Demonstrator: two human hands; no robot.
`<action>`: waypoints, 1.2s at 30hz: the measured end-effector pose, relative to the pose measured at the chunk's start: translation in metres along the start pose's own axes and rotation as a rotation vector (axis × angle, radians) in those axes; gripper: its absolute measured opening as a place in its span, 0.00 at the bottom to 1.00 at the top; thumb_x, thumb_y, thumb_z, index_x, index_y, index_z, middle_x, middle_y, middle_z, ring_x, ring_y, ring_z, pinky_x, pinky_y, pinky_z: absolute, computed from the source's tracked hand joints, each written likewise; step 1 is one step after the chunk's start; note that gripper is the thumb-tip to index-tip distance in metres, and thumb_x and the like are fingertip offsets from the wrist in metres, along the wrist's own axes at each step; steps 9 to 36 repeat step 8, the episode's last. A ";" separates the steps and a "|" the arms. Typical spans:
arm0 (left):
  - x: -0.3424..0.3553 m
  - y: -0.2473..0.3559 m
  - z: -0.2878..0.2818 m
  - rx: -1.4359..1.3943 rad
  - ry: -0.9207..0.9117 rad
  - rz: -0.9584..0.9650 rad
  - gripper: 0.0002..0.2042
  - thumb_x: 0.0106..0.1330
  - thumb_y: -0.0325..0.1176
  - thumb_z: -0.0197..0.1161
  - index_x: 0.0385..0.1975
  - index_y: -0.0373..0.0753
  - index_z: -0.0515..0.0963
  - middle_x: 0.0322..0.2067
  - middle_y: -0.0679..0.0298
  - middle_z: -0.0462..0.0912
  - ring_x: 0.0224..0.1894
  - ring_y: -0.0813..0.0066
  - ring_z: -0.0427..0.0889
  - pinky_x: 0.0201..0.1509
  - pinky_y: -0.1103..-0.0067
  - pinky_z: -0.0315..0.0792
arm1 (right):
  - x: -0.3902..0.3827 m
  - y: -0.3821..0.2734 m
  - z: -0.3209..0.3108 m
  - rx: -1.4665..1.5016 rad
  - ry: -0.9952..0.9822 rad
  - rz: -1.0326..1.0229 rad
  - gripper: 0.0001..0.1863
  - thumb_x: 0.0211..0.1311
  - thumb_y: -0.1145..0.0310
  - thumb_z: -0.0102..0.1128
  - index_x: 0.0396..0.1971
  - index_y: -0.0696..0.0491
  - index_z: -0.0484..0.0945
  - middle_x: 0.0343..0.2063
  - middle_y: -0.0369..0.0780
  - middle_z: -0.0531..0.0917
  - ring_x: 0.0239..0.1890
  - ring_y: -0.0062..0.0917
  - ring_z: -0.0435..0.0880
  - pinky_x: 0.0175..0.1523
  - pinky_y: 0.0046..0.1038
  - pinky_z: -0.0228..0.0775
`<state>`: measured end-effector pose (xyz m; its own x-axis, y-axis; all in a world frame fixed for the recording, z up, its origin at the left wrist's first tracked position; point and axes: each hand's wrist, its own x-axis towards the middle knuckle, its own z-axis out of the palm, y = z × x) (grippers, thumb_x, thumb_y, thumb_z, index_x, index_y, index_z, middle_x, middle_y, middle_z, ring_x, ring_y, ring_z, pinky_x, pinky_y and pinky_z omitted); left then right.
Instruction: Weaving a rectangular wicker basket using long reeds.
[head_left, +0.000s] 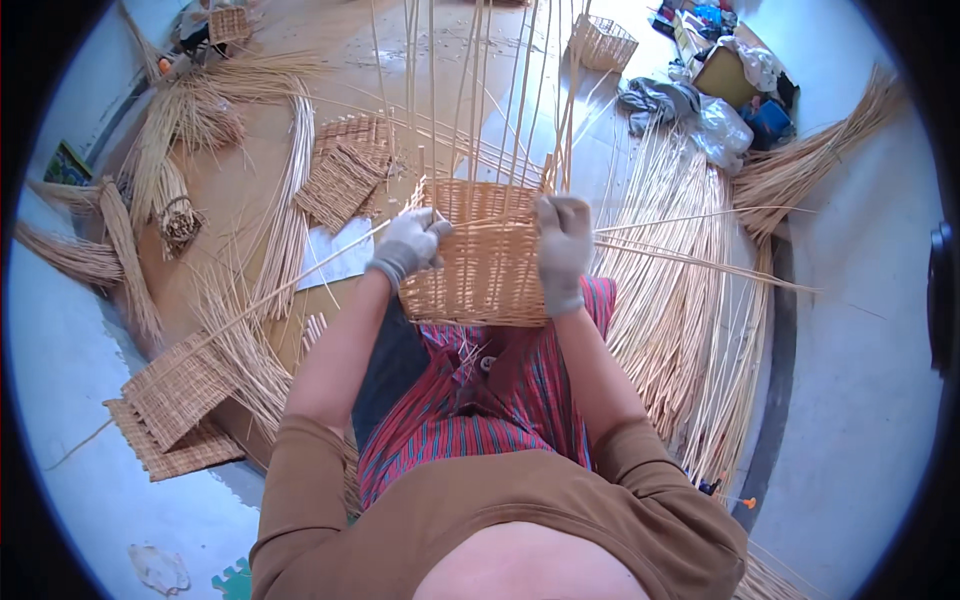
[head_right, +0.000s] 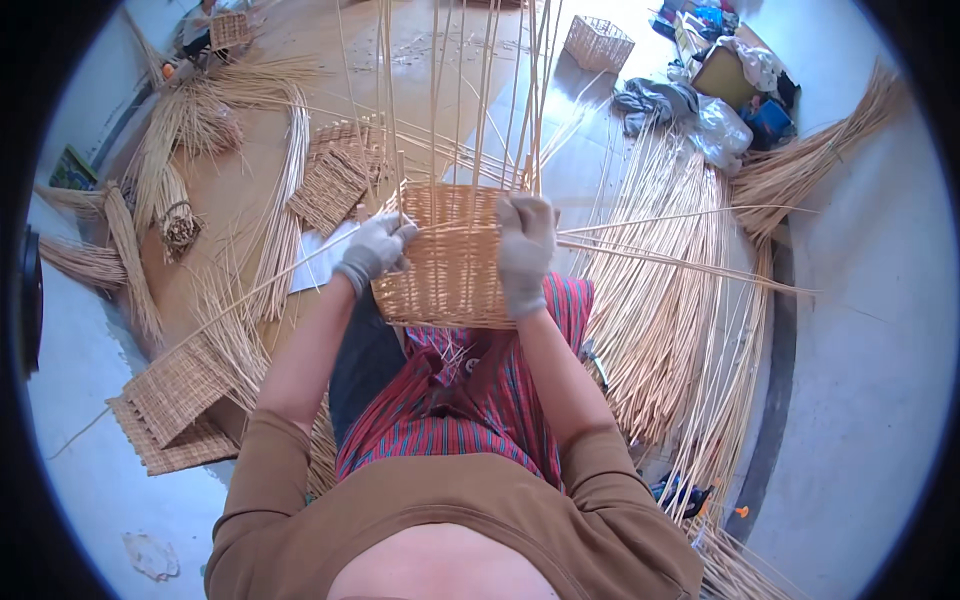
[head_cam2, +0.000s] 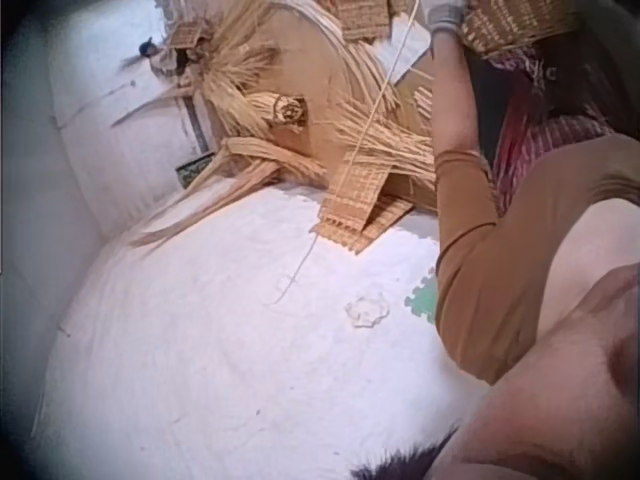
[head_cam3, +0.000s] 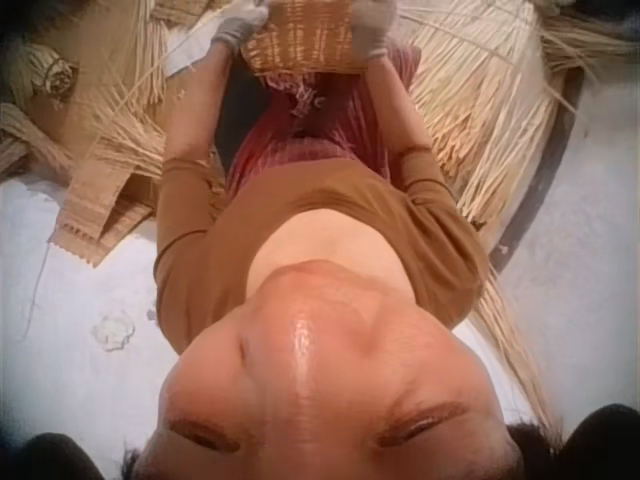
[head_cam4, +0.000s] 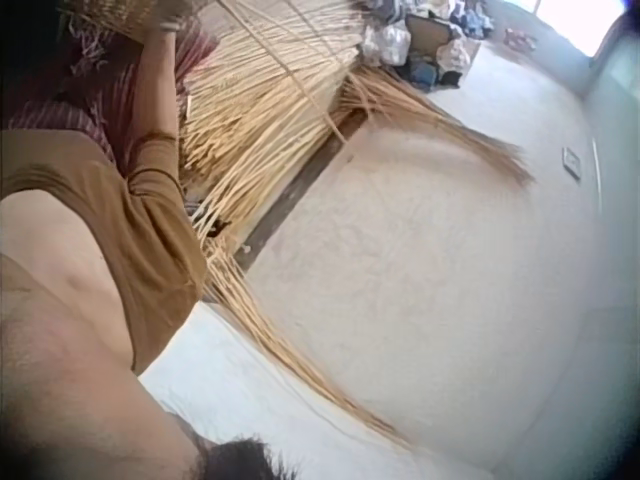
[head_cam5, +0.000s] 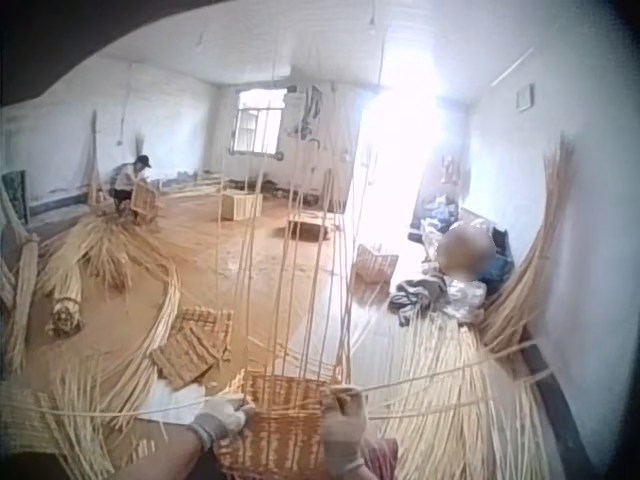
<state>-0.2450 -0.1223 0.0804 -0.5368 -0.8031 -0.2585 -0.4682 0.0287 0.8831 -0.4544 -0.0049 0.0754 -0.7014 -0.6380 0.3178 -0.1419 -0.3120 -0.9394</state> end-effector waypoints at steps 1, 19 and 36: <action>-0.004 -0.002 0.008 0.008 0.060 -0.001 0.13 0.77 0.42 0.61 0.43 0.37 0.81 0.26 0.61 0.85 0.22 0.73 0.87 0.28 0.74 0.81 | 0.017 -0.008 0.018 -0.172 -0.083 -0.206 0.10 0.71 0.75 0.65 0.49 0.51 0.81 0.42 0.42 0.87 0.44 0.23 0.86 0.51 0.26 0.79; -0.001 -0.009 0.012 -0.018 0.117 -0.078 0.14 0.75 0.44 0.64 0.41 0.38 0.82 0.24 0.62 0.84 0.20 0.71 0.87 0.27 0.73 0.80 | 0.080 -0.018 0.095 -0.253 -0.303 -0.325 0.26 0.72 0.79 0.54 0.67 0.46 0.75 0.57 0.53 0.82 0.59 0.39 0.83 0.65 0.39 0.78; -0.001 -0.009 0.012 -0.018 0.117 -0.078 0.14 0.75 0.44 0.64 0.41 0.38 0.82 0.24 0.62 0.84 0.20 0.71 0.87 0.27 0.73 0.80 | 0.080 -0.018 0.095 -0.253 -0.303 -0.325 0.26 0.72 0.79 0.54 0.67 0.46 0.75 0.57 0.53 0.82 0.59 0.39 0.83 0.65 0.39 0.78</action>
